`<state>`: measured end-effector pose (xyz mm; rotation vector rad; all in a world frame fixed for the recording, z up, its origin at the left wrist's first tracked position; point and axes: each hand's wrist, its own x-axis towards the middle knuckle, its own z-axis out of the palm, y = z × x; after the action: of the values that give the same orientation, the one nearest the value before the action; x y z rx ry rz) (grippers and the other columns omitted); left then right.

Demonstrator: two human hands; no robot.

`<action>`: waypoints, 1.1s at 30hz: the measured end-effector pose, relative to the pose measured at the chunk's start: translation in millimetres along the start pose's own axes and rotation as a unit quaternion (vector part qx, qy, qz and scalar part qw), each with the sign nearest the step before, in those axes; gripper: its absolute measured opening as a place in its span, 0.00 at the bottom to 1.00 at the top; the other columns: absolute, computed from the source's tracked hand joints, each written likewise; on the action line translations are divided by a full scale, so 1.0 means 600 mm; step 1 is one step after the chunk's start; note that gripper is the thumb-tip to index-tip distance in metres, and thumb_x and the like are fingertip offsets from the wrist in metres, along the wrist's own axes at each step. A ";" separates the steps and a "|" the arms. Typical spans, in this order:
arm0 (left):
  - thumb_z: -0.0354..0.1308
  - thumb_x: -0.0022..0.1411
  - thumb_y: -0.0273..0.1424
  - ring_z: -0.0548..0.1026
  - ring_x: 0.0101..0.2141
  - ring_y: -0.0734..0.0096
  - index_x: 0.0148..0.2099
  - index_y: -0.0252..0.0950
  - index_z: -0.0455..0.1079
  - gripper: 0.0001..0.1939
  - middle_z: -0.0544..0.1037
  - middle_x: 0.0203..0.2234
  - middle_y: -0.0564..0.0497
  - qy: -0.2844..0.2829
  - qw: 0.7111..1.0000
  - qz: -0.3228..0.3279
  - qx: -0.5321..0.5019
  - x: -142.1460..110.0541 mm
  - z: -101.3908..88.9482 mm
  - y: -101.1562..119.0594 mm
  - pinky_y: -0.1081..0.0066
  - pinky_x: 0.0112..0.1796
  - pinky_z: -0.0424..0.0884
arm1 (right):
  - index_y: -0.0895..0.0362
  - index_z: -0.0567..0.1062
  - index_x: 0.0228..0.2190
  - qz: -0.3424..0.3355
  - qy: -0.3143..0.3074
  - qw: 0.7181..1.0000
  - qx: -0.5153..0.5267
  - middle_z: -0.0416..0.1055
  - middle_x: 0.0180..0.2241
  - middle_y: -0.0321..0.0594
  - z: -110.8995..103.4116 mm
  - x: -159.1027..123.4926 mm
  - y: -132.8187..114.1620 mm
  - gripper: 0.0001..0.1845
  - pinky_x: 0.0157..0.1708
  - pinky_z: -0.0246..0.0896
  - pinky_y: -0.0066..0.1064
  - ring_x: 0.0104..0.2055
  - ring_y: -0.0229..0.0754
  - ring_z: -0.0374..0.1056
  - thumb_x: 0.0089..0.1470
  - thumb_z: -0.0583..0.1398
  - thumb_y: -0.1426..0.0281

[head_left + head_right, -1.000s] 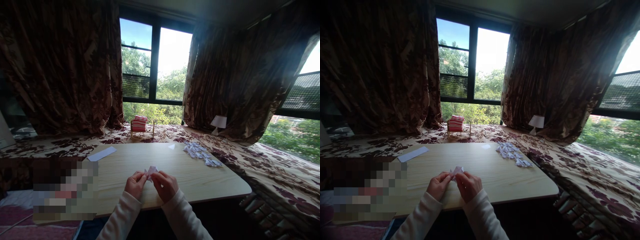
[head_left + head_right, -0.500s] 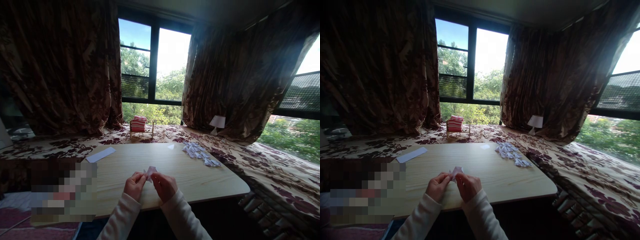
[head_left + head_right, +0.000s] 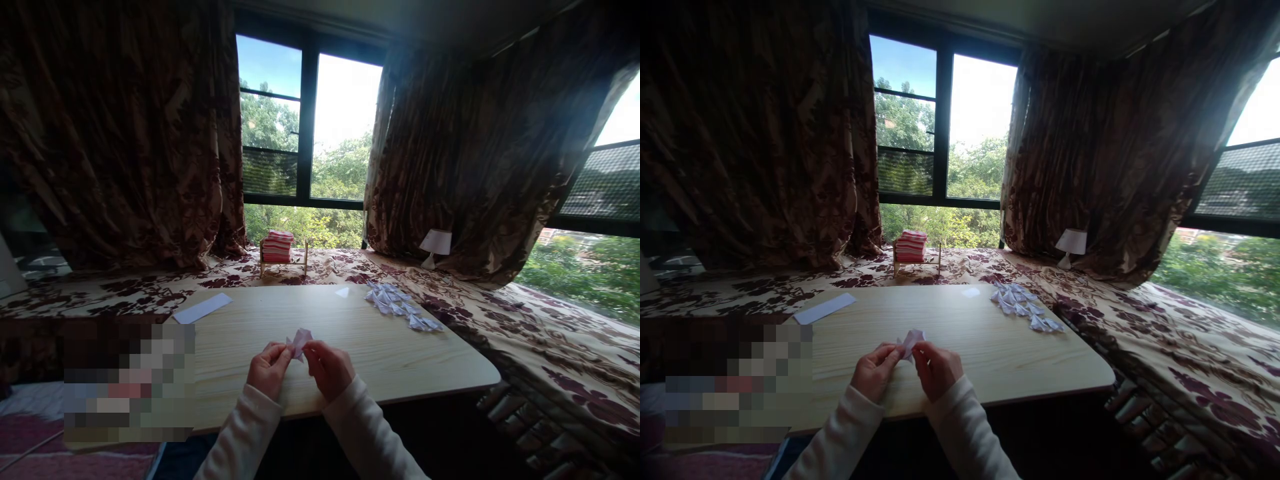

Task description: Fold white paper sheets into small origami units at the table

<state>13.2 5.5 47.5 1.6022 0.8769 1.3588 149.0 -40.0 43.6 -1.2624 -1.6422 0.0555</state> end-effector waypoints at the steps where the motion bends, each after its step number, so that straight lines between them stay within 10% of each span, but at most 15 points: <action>1: 0.58 0.47 0.37 0.70 0.29 0.69 0.23 0.35 0.74 0.11 0.72 0.22 0.52 0.000 1.000 0.000 0.001 0.000 0.000 0.000 0.74 0.33 0.65 | 0.55 0.73 0.31 0.006 -0.005 1.000 0.006 0.67 0.14 0.32 0.000 0.000 -0.001 0.13 0.16 0.56 0.21 0.13 0.32 0.62 0.55 0.50 0.64; 33: 0.57 0.50 0.37 0.69 0.31 0.67 0.24 0.35 0.74 0.11 0.70 0.24 0.50 -0.096 0.990 0.049 0.086 -0.007 0.009 0.002 0.70 0.36 0.63 | 0.55 0.74 0.27 0.021 0.048 0.996 -0.079 0.71 0.20 0.36 0.005 0.001 0.021 0.12 0.22 0.53 0.24 0.21 0.36 0.64 0.54 0.53 0.65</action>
<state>17.8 0.1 46.7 1.8959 0.8258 1.1972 155.8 -32.5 35.6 -1.3974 -1.5623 -0.1098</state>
